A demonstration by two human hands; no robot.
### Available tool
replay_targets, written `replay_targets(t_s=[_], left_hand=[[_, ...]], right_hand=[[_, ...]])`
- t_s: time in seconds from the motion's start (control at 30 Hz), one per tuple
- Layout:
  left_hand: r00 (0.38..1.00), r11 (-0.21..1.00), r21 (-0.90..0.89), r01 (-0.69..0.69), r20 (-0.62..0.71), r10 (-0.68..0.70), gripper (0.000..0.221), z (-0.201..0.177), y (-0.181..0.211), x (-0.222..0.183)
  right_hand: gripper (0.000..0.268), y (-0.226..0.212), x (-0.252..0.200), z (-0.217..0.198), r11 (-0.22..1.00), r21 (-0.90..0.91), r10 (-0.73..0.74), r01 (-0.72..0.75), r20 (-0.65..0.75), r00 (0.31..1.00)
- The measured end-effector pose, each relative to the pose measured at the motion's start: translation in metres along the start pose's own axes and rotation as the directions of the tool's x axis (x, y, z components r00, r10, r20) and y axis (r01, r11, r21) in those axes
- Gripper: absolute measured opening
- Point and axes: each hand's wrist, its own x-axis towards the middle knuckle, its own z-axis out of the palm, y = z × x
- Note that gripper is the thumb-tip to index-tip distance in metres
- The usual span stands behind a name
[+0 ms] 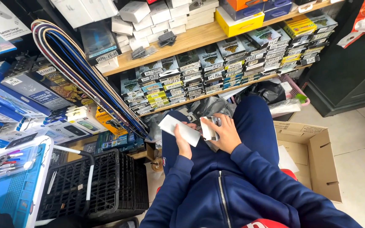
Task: Organizing small boxed mobile phone accessories by inspecting and placing them into a cardboard box
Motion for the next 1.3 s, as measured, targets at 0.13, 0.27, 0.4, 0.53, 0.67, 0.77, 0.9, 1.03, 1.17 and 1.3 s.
replay_targets(t_s=[0.13,0.27,0.4,0.53,0.67,0.77,0.9,1.03,1.17,1.3], left_hand=[[0.998,0.998,-0.026,-0.051,-0.049,0.05,0.064,0.004,0.007,-0.006],[0.999,0.997,-0.073,-0.035,-0.038,0.033,0.068,-0.004,-0.004,0.003],[0.996,0.996,-0.026,-0.081,-0.05,0.079,0.069,-0.008,-0.006,0.005],[0.974,0.976,0.068,-0.208,-0.078,0.213,0.06,0.003,0.009,-0.007],[0.952,0.952,0.078,-0.297,-0.055,0.301,0.058,0.007,0.009,-0.011],[0.935,0.93,0.11,-0.35,-0.014,0.354,0.056,0.013,0.009,-0.012],[0.919,0.908,0.146,-0.393,0.03,0.393,0.049,0.011,0.005,-0.01],[0.908,0.902,0.122,-0.415,0.004,0.418,0.05,0.01,0.008,-0.009],[0.901,0.896,0.113,-0.429,-0.012,0.433,0.052,0.018,0.019,-0.015],[0.914,0.908,0.122,-0.4,-0.013,0.405,0.052,0.01,0.005,-0.009]], right_hand=[[0.077,-0.01,0.002,-0.011,0.969,-0.227,-0.149,0.096,-0.228,0.962],[0.074,-0.007,0.003,0.0,0.946,-0.312,-0.151,0.085,-0.193,0.97],[0.076,-0.013,0.003,0.007,0.929,-0.339,-0.168,0.147,-0.033,0.985],[0.077,-0.019,0.003,0.008,0.933,-0.308,-0.178,0.188,0.061,0.982],[0.072,-0.019,0.001,0.01,0.945,-0.264,-0.176,0.195,0.095,0.98],[0.068,-0.025,0.006,-0.001,0.98,-0.15,-0.13,0.131,0.022,0.991],[0.07,-0.028,0.005,0.0,0.983,-0.155,-0.104,0.101,-0.011,0.994],[0.072,-0.036,0.007,0.001,0.987,-0.143,-0.067,0.066,-0.001,0.998],[0.069,-0.057,0.016,-0.014,0.989,-0.148,-0.015,0.009,-0.038,0.999],[0.064,-0.059,0.012,-0.011,0.979,-0.182,0.114,-0.094,0.099,0.989]])
